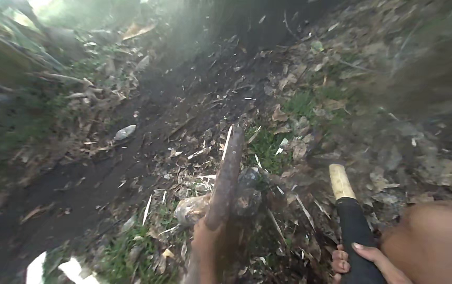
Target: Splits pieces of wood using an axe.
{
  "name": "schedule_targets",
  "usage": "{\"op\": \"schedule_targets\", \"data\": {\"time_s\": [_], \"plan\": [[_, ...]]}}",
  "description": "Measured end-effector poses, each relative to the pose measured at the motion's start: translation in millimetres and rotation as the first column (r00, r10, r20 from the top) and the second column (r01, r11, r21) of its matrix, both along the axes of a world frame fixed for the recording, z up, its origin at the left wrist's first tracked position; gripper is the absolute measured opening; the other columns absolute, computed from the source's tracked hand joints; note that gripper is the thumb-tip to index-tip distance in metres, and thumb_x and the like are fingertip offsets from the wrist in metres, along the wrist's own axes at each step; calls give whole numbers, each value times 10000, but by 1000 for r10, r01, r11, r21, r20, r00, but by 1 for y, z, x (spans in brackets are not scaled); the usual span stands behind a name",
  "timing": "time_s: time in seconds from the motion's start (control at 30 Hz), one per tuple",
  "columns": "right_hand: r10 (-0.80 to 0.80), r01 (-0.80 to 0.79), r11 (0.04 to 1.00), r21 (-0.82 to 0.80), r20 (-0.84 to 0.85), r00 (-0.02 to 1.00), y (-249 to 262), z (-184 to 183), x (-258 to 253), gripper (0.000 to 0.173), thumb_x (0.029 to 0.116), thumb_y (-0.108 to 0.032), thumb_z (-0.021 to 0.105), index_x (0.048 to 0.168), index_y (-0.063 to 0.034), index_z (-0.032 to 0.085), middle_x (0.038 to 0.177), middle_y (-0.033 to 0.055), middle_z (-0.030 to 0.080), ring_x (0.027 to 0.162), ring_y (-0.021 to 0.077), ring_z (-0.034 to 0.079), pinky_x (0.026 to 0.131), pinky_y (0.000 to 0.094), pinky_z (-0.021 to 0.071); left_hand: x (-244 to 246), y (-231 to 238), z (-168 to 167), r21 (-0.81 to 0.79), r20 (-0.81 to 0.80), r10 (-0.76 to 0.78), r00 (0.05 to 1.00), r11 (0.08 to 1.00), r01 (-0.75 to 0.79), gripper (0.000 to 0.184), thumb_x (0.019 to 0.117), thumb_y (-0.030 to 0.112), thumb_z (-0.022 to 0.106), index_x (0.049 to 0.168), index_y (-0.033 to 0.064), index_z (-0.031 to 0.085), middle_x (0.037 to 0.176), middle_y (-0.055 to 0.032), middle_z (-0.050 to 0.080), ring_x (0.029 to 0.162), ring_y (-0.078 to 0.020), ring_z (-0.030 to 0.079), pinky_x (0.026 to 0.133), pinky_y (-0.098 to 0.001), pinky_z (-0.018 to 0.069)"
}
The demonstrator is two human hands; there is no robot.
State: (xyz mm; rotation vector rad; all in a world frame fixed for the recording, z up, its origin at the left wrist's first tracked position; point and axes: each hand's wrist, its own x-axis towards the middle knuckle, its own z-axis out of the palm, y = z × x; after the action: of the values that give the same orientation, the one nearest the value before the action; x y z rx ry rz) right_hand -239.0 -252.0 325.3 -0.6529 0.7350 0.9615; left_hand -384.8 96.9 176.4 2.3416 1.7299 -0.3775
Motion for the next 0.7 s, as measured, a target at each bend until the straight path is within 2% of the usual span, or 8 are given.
{"op": "schedule_targets", "data": {"time_s": [0.1, 0.2, 0.37, 0.43, 0.5, 0.6, 0.7], "plan": [[0, 0, 1000, -7, -14, 1000, 3, 0, 0, 310, 1102, -279, 275, 991, -123, 519, 803, 22, 632, 730, 141, 682, 735, 336, 622, -13, -15, -17, 129, 119, -24, 993, 992, 8, 835, 733, 519, 877, 1389, 79, 604, 1368, -198, 620, 1246, -394, 602, 999, -641, 461], [-8, 7, 1000, -10, -21, 1000, 5, 2, 1, 309, 1108, -287, 277, 993, -127, 515, 805, 20, 632, 731, 134, 681, 732, 323, 618, -21, -29, -29, 186, 159, -40, 986, 982, 10, 820, 738, 492, 886, 1380, 64, 608, 1354, -198, 631, 1221, -398, 622, 968, -637, 483], [11, -10, 1000, 13, -19, 1000, 1, -1, -1, 337, 1108, -316, 267, 987, -138, 526, 821, 16, 639, 741, 140, 685, 727, 333, 619, -26, -46, -26, 100, 171, 45, 984, 993, -63, 817, 801, 461, 855, 1450, 70, 550, 1451, -212, 559, 1291, -411, 573, 1000, -628, 476], [8, -8, 1000, 16, -15, 1000, 0, -1, 0, 330, 1107, -315, 263, 996, -138, 519, 822, 17, 635, 738, 141, 682, 725, 335, 619, -30, -49, -29, 100, 170, 52, 984, 993, -69, 817, 789, 474, 865, 1434, 72, 566, 1418, -226, 574, 1255, -416, 598, 972, -610, 513], [3, -3, 1000, 9, -6, 1000, 2, -1, 0, 318, 1103, -306, 266, 999, -136, 513, 805, 18, 636, 727, 142, 684, 715, 337, 620, -36, -45, -30, 71, 205, 44, 978, 996, -60, 771, 799, 458, 860, 1408, 68, 592, 1371, -227, 604, 1241, -410, 606, 978, -601, 513], [-1, 1, 1000, -5, 19, 1000, 3, -3, -1, 308, 1098, -295, 287, 997, -128, 525, 793, 21, 641, 723, 144, 689, 719, 342, 626, -55, -27, -31, -131, 359, 106, 927, 989, -63, 662, 882, 392, 808, 1409, 55, 592, 1346, -208, 626, 1223, -367, 618, 1035, -569, 487], [10, -10, 1000, 25, 17, 1000, 5, -3, -2, 312, 1092, -300, 290, 976, -137, 530, 802, 17, 635, 743, 135, 684, 733, 321, 618, -75, -15, -33, -453, 448, 314, 837, 887, -90, 715, 967, 376, 712, 1535, 55, 420, 1383, -245, 583, 1219, -360, 612, 1038, -548, 493]]}}
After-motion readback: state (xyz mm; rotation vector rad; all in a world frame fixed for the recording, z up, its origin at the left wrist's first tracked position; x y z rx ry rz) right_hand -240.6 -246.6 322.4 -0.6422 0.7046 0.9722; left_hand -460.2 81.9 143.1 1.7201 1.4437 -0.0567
